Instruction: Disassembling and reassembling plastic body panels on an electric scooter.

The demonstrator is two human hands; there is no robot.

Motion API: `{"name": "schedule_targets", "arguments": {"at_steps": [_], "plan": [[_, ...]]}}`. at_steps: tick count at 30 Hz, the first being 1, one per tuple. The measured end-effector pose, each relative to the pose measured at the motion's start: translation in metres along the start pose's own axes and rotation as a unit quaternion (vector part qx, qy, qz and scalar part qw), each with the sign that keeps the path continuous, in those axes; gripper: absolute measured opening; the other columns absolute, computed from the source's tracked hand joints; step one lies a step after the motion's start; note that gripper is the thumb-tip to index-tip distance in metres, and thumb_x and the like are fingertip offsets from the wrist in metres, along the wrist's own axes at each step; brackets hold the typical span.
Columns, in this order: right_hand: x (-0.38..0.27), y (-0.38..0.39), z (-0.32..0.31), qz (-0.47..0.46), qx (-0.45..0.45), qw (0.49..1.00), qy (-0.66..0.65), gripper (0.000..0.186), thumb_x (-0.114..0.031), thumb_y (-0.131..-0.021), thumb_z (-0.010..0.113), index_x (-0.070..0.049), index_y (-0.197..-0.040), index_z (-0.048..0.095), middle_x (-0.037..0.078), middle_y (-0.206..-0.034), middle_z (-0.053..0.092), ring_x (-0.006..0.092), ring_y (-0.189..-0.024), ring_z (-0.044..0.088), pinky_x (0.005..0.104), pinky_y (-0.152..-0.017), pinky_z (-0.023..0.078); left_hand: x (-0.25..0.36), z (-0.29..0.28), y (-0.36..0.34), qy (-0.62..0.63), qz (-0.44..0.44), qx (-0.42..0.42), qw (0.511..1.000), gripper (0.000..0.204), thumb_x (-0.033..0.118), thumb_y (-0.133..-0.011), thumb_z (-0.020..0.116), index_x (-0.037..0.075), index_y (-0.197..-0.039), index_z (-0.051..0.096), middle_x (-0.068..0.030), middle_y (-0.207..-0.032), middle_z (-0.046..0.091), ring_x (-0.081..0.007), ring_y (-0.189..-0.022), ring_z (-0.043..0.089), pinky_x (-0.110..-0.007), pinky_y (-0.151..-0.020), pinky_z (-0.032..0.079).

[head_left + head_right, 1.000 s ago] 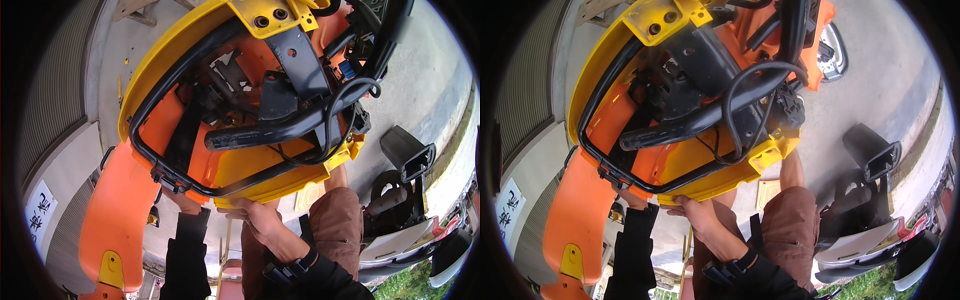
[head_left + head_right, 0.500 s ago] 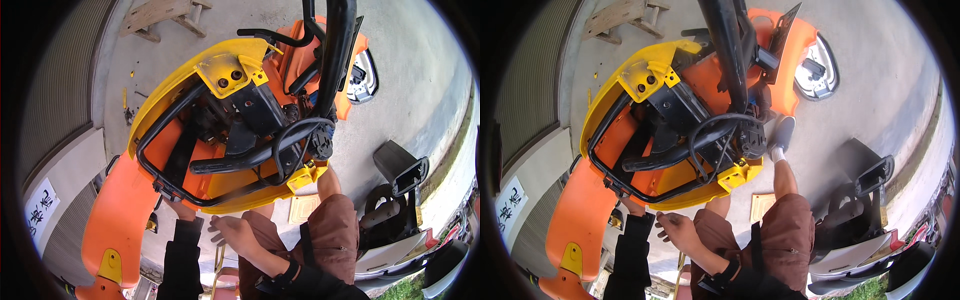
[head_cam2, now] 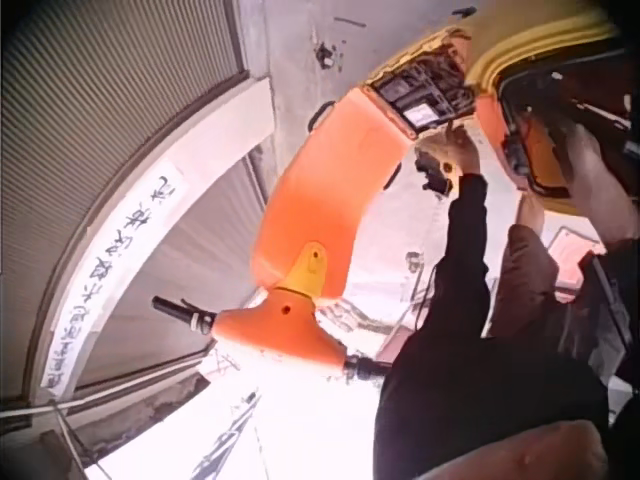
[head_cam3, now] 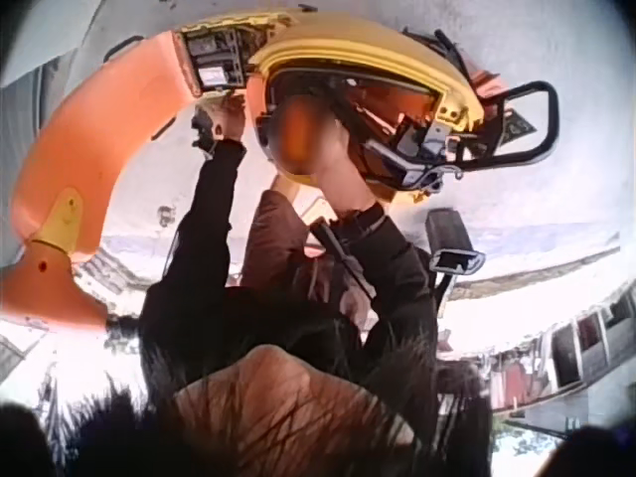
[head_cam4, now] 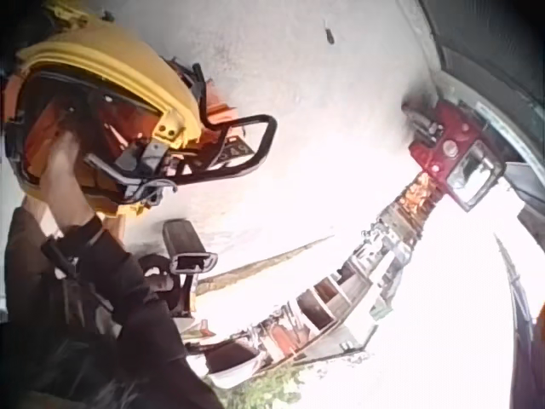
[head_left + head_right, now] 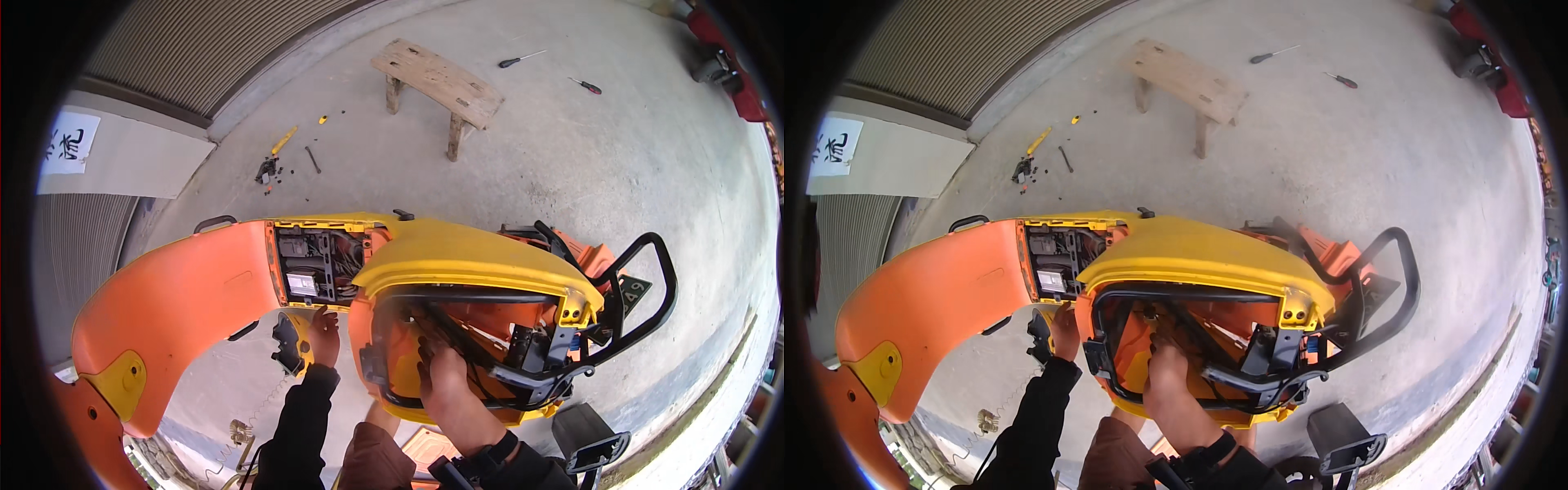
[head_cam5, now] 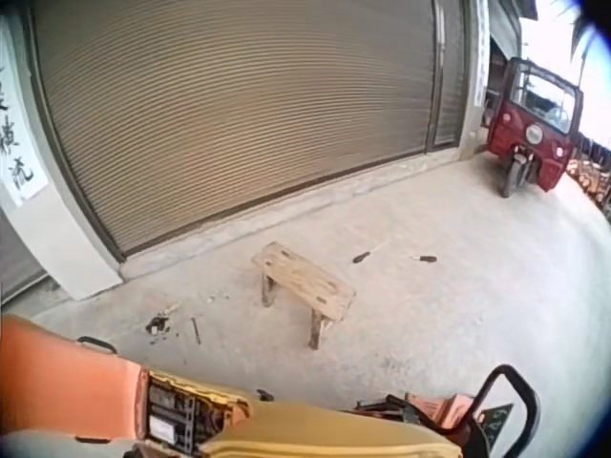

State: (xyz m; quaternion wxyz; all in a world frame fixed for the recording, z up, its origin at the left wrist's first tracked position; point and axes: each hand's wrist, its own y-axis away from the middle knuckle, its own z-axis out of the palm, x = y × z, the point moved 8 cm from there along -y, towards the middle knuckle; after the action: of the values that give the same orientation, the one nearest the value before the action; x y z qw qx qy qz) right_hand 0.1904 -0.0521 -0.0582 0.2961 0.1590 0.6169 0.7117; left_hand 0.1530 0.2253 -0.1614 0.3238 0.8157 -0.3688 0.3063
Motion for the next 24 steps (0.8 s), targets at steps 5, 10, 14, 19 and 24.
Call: {"name": "schedule_targets", "arguments": {"at_steps": [5,10,14,19,24], "plan": [[0.049,-0.039,0.033,0.143,-0.117,0.983,0.014,0.033,-0.029,-0.097,0.049,-0.011,-0.124,0.056,0.008,-0.126,0.056,0.0189,-0.105,0.059,0.0342,-0.085,0.049,-0.005,0.034,-0.045,-0.090,0.196,0.031,0.976,0.024,0.003,-0.087,0.061,-0.002,-0.110,0.060,-0.0187,-0.101,0.062,-0.0324,-0.086,0.065,-0.040,-0.072,0.052],[0.032,-0.037,0.041,-0.034,-0.236,0.953,0.188,0.038,-0.041,-0.098,0.046,-0.011,-0.118,0.057,0.007,-0.112,0.065,0.0256,-0.103,0.064,0.0424,-0.089,0.052,-0.018,0.083,-0.062,0.001,0.055,-0.006,0.998,0.023,0.012,-0.090,0.061,-0.002,-0.108,0.061,-0.0179,-0.091,0.063,-0.0326,-0.086,0.065,-0.039,-0.069,0.051],[0.040,-0.051,0.029,0.095,-0.284,0.950,0.090,0.047,-0.042,-0.101,0.040,-0.012,-0.136,0.044,0.008,-0.131,0.055,0.0245,-0.120,0.055,0.0435,-0.101,0.046,-0.011,0.101,-0.056,-0.013,0.036,0.063,0.997,0.029,0.023,-0.089,0.064,-0.003,-0.101,0.060,-0.0190,-0.087,0.062,-0.0351,-0.086,0.062,-0.042,-0.071,0.048],[0.051,-0.058,0.008,0.116,-0.236,0.960,0.098,0.048,-0.048,-0.099,0.042,-0.013,-0.130,0.051,0.007,-0.125,0.059,0.0245,-0.114,0.058,0.0426,-0.098,0.047,-0.016,0.106,-0.055,0.128,-0.033,0.003,0.991,0.029,0.022,-0.088,0.067,-0.004,-0.095,0.056,-0.0246,-0.087,0.058,-0.0445,-0.084,0.056,-0.047,-0.073,0.045],[0.052,-0.049,0.009,0.114,-0.197,0.960,0.162,0.044,-0.045,-0.099,0.043,-0.013,-0.128,0.052,0.007,-0.123,0.060,0.0239,-0.111,0.059,0.0404,-0.096,0.048,-0.025,0.101,-0.055,0.135,-0.005,0.057,0.989,0.026,0.021,-0.092,0.062,-0.003,-0.096,0.053,-0.0201,-0.083,0.059,-0.0373,-0.078,0.058,-0.043,-0.069,0.045]]}}
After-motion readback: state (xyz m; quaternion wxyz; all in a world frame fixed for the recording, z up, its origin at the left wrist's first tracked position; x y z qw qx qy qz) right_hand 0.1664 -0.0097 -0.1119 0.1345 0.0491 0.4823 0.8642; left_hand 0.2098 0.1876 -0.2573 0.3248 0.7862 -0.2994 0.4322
